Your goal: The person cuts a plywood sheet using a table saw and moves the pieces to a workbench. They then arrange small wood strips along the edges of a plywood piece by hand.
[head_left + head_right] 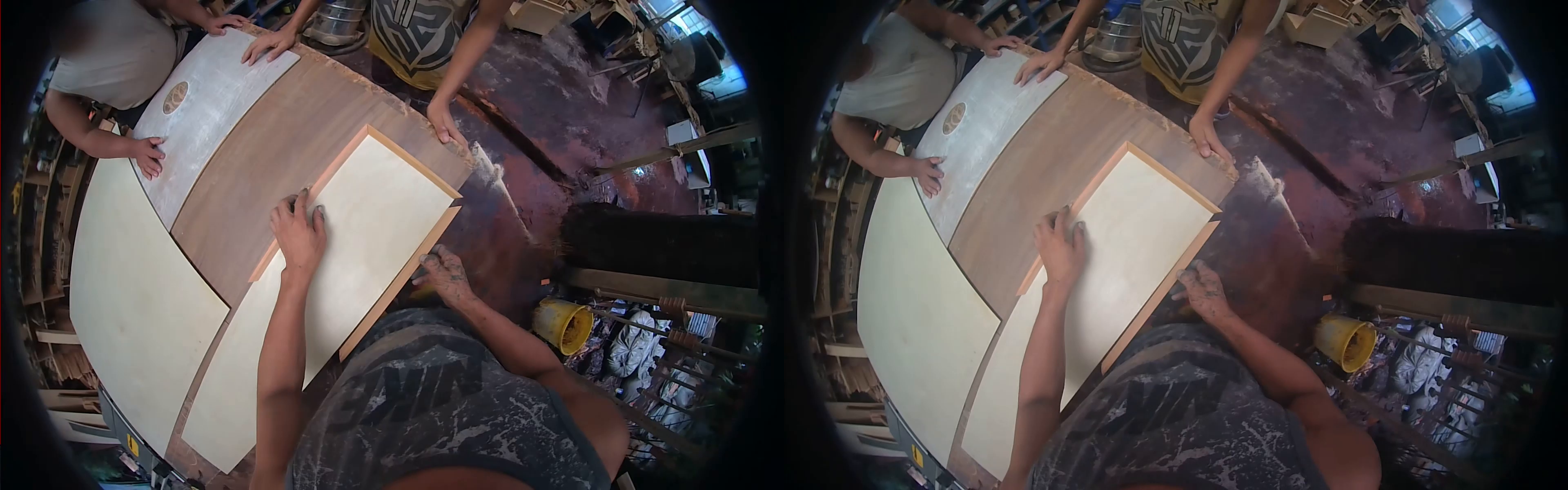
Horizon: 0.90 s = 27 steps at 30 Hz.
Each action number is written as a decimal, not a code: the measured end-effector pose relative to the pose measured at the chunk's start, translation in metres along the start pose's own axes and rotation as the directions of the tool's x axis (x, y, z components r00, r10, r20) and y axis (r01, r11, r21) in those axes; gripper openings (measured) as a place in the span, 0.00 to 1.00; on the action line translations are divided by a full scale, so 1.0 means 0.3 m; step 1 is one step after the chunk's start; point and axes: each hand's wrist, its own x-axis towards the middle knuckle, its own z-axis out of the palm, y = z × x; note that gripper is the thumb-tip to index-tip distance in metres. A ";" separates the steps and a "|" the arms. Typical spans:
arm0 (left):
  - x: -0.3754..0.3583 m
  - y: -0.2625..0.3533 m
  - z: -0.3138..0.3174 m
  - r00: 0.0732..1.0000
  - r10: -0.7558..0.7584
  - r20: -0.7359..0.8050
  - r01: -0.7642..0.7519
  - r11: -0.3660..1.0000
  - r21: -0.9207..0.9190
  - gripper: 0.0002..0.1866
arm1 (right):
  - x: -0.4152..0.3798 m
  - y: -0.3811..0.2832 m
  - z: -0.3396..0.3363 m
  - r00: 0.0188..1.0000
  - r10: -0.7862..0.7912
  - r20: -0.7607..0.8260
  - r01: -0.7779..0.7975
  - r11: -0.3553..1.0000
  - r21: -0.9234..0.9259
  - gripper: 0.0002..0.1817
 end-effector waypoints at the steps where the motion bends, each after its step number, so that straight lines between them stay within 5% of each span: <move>1: 0.003 -0.010 0.016 1.000 0.015 -0.014 -0.015 1.000 0.019 0.21 | -0.004 -0.006 0.003 1.000 -0.006 -0.005 0.006 1.000 -0.001 0.21; 27: 0.036 -0.036 0.050 1.000 -0.017 -0.011 0.017 0.998 -0.060 0.13 | -0.002 -0.040 -0.007 0.998 -0.023 -0.056 0.015 0.990 -0.140 0.28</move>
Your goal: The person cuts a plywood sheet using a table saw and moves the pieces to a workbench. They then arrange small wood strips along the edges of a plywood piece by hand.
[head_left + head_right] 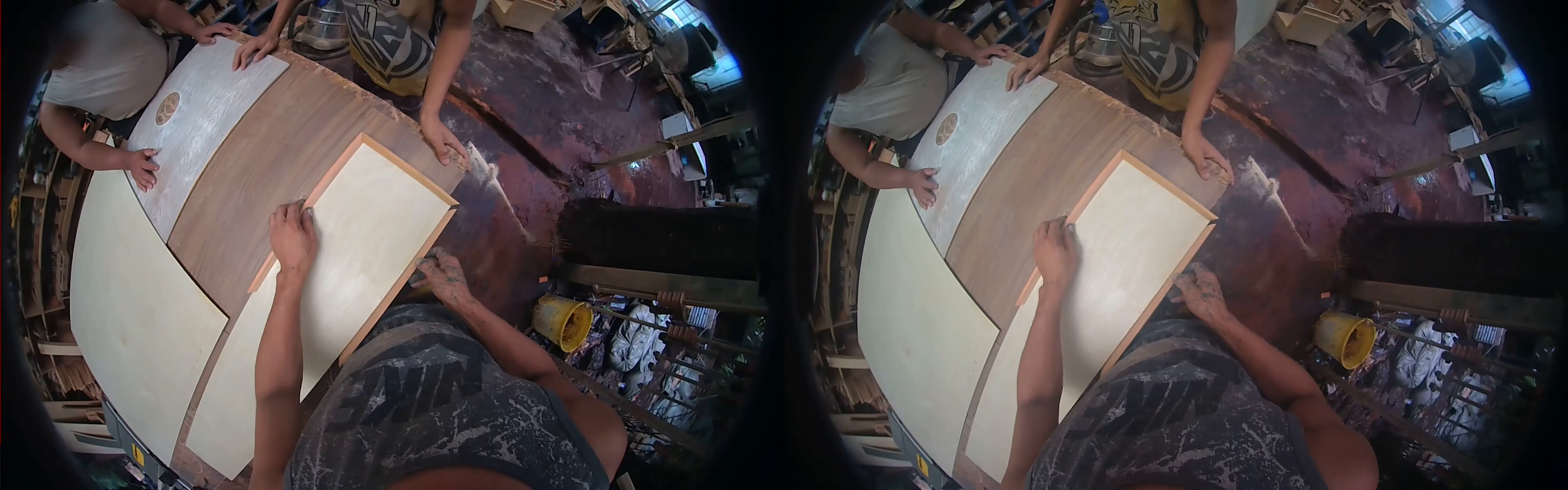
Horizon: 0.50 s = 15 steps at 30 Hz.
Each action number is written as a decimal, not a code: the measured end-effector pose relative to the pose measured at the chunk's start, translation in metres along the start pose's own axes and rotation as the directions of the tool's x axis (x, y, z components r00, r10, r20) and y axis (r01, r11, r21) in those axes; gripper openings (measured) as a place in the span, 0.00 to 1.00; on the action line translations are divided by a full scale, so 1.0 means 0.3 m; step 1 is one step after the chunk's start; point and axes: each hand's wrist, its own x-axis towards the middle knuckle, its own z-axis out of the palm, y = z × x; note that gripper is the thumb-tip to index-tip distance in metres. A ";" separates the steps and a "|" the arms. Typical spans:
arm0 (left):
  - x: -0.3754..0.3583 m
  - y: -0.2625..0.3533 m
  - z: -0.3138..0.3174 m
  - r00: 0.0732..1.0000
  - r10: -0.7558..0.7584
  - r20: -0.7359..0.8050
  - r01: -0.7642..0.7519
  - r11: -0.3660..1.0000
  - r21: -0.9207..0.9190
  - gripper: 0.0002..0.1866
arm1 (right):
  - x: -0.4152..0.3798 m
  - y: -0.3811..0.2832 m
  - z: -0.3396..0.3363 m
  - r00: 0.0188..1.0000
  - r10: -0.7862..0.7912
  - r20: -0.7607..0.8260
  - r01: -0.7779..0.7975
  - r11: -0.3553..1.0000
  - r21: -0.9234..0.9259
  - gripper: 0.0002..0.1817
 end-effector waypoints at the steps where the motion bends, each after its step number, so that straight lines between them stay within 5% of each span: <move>1: -0.001 0.003 -0.002 1.000 -0.005 -0.003 0.005 1.000 0.013 0.13 | -0.001 -0.007 0.004 1.000 0.019 -0.008 -0.019 1.000 0.001 0.26; 15: -0.015 -0.001 0.031 0.995 0.039 -0.094 -0.035 0.999 0.040 0.13 | 0.008 0.004 -0.022 0.998 0.050 0.044 -0.051 0.998 0.039 0.28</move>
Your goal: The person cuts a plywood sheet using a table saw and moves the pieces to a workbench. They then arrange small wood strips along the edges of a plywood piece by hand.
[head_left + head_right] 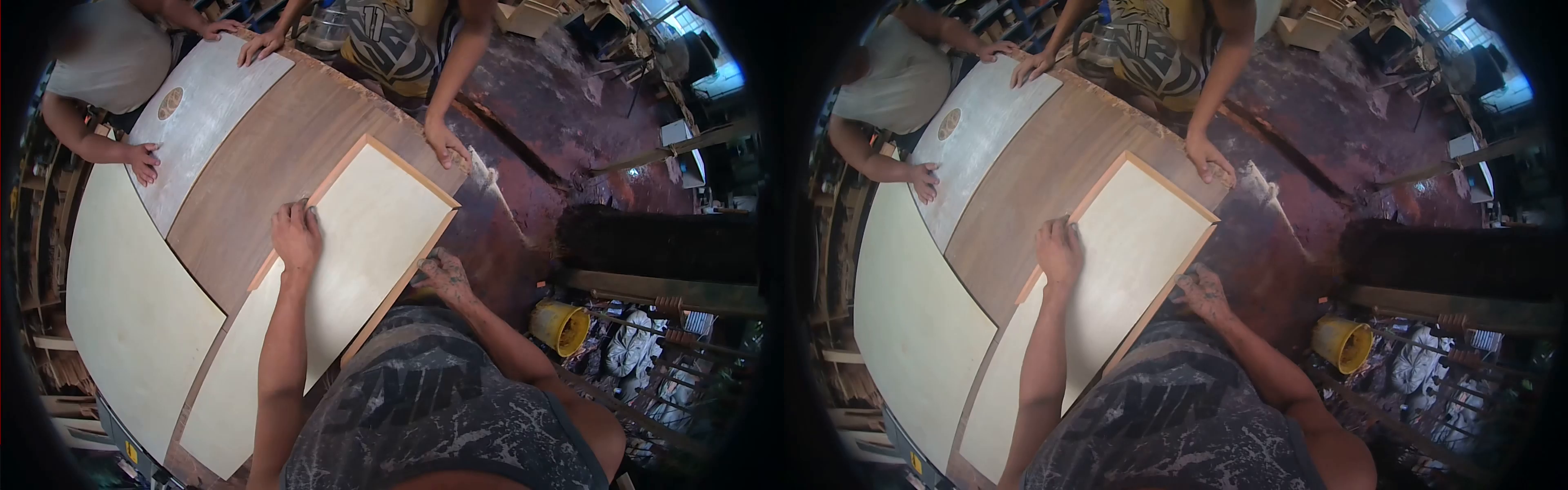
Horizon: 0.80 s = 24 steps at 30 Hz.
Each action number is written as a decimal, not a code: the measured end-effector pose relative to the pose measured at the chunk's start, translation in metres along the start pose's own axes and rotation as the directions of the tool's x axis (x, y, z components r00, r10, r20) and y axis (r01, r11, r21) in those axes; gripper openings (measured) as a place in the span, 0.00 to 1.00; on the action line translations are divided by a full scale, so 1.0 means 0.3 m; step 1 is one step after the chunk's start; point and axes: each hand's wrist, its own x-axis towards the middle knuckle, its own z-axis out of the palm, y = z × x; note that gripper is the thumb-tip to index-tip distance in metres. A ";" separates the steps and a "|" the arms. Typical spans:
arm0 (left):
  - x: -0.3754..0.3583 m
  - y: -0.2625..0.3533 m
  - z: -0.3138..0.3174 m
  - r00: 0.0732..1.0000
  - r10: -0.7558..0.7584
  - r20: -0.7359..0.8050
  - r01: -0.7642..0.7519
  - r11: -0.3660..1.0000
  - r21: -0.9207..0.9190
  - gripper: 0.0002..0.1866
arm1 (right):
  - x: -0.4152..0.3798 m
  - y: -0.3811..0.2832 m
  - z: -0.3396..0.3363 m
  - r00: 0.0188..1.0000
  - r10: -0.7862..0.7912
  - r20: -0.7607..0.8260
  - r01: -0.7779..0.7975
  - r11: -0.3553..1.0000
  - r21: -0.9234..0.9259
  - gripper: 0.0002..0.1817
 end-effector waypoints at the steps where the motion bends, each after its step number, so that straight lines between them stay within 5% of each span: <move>1: -0.001 -0.003 -0.008 1.000 0.001 0.001 -0.001 1.000 0.001 0.13 | 0.004 0.005 -0.002 1.000 -0.018 0.015 0.018 0.999 0.026 0.29; 6: -0.001 -0.003 -0.023 0.999 -0.027 0.033 0.028 0.999 -0.024 0.13 | 0.030 0.015 -0.007 0.997 -0.030 0.071 0.022 0.994 0.107 0.29; 12: -0.003 0.002 -0.026 0.997 -0.030 0.068 0.031 1.000 -0.003 0.13 | 0.047 -0.021 -0.005 0.994 -0.037 -0.104 0.053 0.988 0.148 0.23; 15: 0.001 -0.004 -0.020 1.000 0.021 0.019 -0.022 1.000 0.019 0.13 | 0.057 -0.042 -0.036 1.000 -0.005 -0.025 0.010 0.977 0.215 0.23; 18: -0.003 0.003 -0.008 1.000 0.027 -0.012 -0.026 0.999 0.018 0.12 | 0.081 -0.031 -0.049 1.000 0.003 -0.007 -0.003 0.999 0.045 0.23; 24: -0.004 0.024 -0.019 0.999 -0.025 0.033 0.024 0.999 0.032 0.14 | 0.045 -0.091 -0.036 0.997 0.062 0.033 -0.064 0.996 0.058 0.26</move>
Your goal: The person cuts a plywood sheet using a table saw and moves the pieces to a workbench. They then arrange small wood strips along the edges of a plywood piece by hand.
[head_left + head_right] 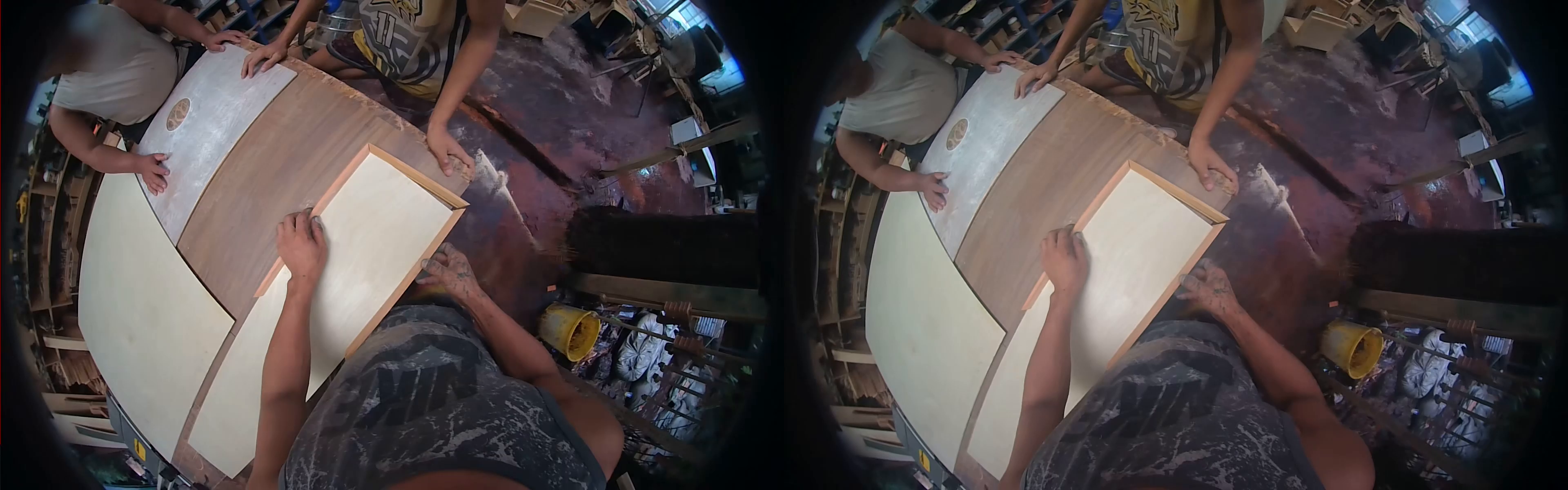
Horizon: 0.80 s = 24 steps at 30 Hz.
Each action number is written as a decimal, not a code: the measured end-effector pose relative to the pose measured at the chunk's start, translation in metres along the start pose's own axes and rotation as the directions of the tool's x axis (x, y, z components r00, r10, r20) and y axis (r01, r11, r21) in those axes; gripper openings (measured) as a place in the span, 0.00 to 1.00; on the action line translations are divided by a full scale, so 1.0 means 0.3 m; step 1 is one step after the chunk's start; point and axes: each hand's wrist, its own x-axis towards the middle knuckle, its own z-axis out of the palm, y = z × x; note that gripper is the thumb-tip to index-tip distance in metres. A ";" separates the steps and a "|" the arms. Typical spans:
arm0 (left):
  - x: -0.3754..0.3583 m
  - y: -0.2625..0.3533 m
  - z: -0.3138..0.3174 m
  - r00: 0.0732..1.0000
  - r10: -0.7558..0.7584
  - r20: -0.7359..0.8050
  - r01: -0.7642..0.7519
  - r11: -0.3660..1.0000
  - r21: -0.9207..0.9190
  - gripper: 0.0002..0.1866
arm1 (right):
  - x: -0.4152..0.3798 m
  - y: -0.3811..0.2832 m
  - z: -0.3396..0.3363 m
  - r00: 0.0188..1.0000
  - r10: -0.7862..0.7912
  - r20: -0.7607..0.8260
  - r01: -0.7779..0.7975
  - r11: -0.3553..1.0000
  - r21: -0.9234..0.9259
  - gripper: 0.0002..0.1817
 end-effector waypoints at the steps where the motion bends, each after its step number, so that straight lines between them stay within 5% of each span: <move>1: 0.006 0.003 -0.002 1.000 -0.006 0.028 0.006 1.000 -0.004 0.14 | -0.005 -0.004 0.006 1.000 -0.012 0.012 0.012 1.000 0.013 0.26; 15: -0.008 -0.011 0.018 0.999 0.029 -0.018 -0.028 0.999 0.037 0.14 | -0.024 0.005 0.025 0.999 0.009 0.034 -0.010 0.999 0.030 0.30; 18: -0.002 -0.002 0.021 1.000 0.021 -0.021 -0.020 0.999 0.038 0.14 | -0.003 0.008 -0.020 0.998 -0.057 0.024 0.056 0.997 0.049 0.37; 21: -0.012 -0.008 0.020 0.999 0.017 -0.038 -0.016 0.999 0.040 0.14 | 0.040 -0.017 -0.089 0.955 -0.212 -0.207 0.222 0.975 0.026 0.46; 24: -0.004 0.009 0.014 0.999 0.008 -0.038 -0.007 1.000 0.026 0.14 | 0.145 -0.058 -0.207 0.854 -0.453 -0.255 0.352 0.865 -0.359 0.45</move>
